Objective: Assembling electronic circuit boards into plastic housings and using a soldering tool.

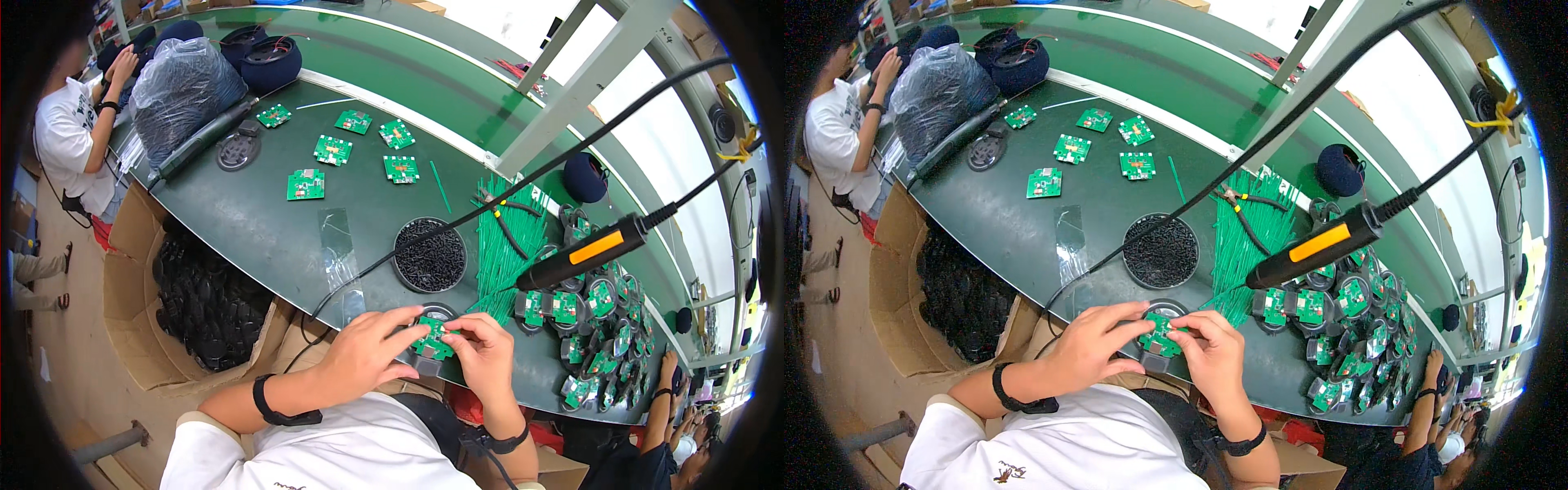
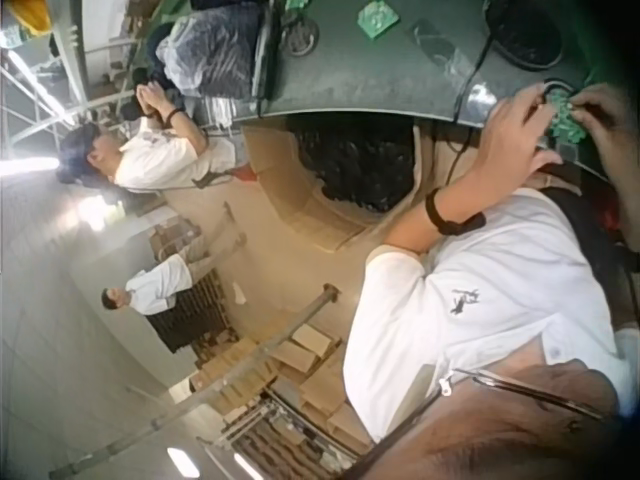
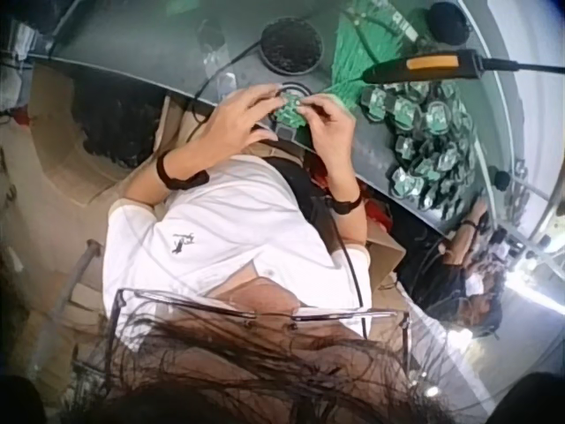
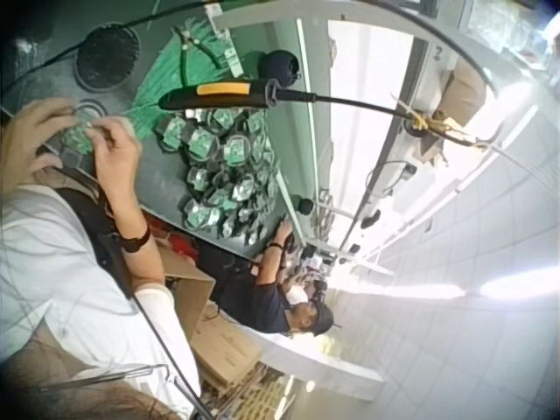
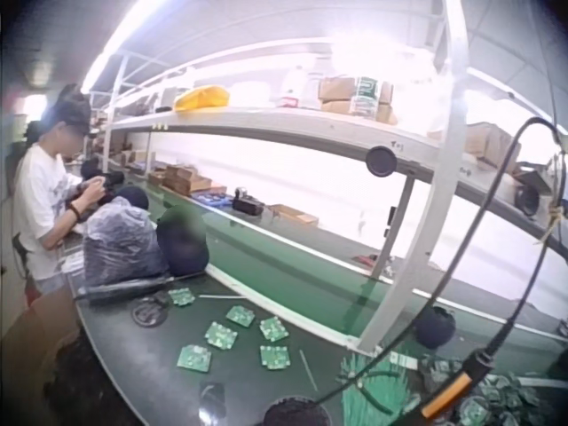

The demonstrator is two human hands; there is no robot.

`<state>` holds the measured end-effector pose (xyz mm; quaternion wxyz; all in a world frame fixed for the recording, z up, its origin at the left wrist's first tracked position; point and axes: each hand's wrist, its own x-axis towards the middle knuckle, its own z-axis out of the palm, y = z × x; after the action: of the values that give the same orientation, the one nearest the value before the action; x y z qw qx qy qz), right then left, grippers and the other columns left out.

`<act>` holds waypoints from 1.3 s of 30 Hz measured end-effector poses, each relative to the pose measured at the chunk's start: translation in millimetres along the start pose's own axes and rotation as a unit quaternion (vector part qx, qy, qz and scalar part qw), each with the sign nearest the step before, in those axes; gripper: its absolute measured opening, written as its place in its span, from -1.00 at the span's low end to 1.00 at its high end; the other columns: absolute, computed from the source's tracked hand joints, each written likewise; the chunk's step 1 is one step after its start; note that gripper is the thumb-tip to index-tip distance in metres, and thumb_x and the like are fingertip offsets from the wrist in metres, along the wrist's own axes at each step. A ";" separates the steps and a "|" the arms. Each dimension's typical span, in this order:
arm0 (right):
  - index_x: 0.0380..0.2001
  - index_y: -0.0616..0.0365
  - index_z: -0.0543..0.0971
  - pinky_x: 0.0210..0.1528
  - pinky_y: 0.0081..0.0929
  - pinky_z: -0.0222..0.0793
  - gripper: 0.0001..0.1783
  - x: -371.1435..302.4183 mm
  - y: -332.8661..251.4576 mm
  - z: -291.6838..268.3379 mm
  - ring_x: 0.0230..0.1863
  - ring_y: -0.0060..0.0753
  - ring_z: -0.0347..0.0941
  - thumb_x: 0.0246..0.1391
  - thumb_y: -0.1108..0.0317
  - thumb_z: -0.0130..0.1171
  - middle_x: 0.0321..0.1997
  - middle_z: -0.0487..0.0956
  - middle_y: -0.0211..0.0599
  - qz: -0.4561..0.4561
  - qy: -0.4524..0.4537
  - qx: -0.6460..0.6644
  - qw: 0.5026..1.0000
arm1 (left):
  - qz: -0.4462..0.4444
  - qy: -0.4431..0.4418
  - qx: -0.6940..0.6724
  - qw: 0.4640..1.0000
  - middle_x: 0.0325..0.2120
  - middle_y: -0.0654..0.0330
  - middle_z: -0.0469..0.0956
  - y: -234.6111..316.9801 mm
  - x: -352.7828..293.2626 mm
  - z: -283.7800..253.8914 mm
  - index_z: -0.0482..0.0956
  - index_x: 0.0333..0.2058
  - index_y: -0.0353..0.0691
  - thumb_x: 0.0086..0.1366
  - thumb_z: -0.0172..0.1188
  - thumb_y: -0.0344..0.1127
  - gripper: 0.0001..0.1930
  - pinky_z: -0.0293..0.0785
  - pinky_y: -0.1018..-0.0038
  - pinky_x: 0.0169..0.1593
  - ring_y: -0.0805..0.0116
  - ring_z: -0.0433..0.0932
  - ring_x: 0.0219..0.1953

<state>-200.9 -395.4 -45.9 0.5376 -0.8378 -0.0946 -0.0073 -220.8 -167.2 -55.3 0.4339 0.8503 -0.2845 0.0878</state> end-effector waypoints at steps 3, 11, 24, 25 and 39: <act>-0.22 0.20 0.71 -0.17 -0.54 0.54 -0.73 -0.6 -17.7 -4.5 -0.23 -0.40 0.60 -0.05 0.60 0.42 -0.19 0.62 -0.19 -0.002 -0.025 -0.113 0.993 | 0.036 -0.019 0.043 0.998 0.17 0.12 0.51 -3.2 0.0 3.2 0.59 0.05 -0.13 -0.04 0.49 -0.14 -0.38 0.45 0.21 0.07 0.12 0.55 0.04; 0.03 0.10 0.67 -0.01 -0.31 0.55 -0.48 -10.2 -22.6 -23.5 -0.04 -0.16 0.62 -0.09 0.52 0.42 0.10 0.58 -0.03 -0.130 -0.058 -0.175 0.974 | 0.038 0.001 0.050 0.998 0.07 0.22 0.56 -2.0 9.2 1.0 0.65 -0.02 -0.10 -0.01 0.47 -0.24 -0.50 0.49 0.23 -0.02 0.18 0.56 -0.07; -0.23 0.19 0.70 -0.15 -0.43 0.55 -0.69 -19.6 -22.0 7.8 -0.16 -0.28 0.62 -0.11 0.66 0.39 -0.16 0.66 -0.19 -0.111 0.056 -0.028 0.992 | -0.041 0.082 -0.127 0.988 -0.24 0.06 0.62 16.0 14.2 5.9 0.64 -0.13 -0.28 0.08 0.44 -0.46 -0.66 0.60 0.32 -0.20 0.09 0.66 -0.25; -0.23 0.19 0.70 -0.15 -0.43 0.55 -0.69 -19.8 -22.6 7.8 -0.16 -0.28 0.62 -0.11 0.66 0.39 -0.16 0.66 -0.19 -0.110 0.055 -0.027 0.992 | -0.040 0.080 -0.127 0.988 -0.26 0.06 0.62 16.9 13.9 3.9 0.64 -0.12 -0.29 0.07 0.44 -0.49 -0.65 0.61 0.35 -0.23 0.11 0.67 -0.28; -0.22 0.16 0.74 -0.14 -0.47 0.54 -0.66 -22.0 -30.8 4.1 -0.21 -0.32 0.63 -0.13 0.69 0.36 -0.22 0.66 -0.23 -0.131 0.038 -0.034 0.990 | -0.049 0.091 -0.176 0.979 -0.21 0.03 0.69 20.3 10.1 -1.5 0.68 -0.16 -0.34 0.09 0.41 -0.55 -0.71 0.65 0.36 -0.14 0.15 0.72 -0.21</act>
<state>-228.0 -382.6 -22.4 0.5067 -0.8351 -0.1826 -0.1122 -223.7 -179.5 -36.4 0.6045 0.7622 -0.2128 0.0916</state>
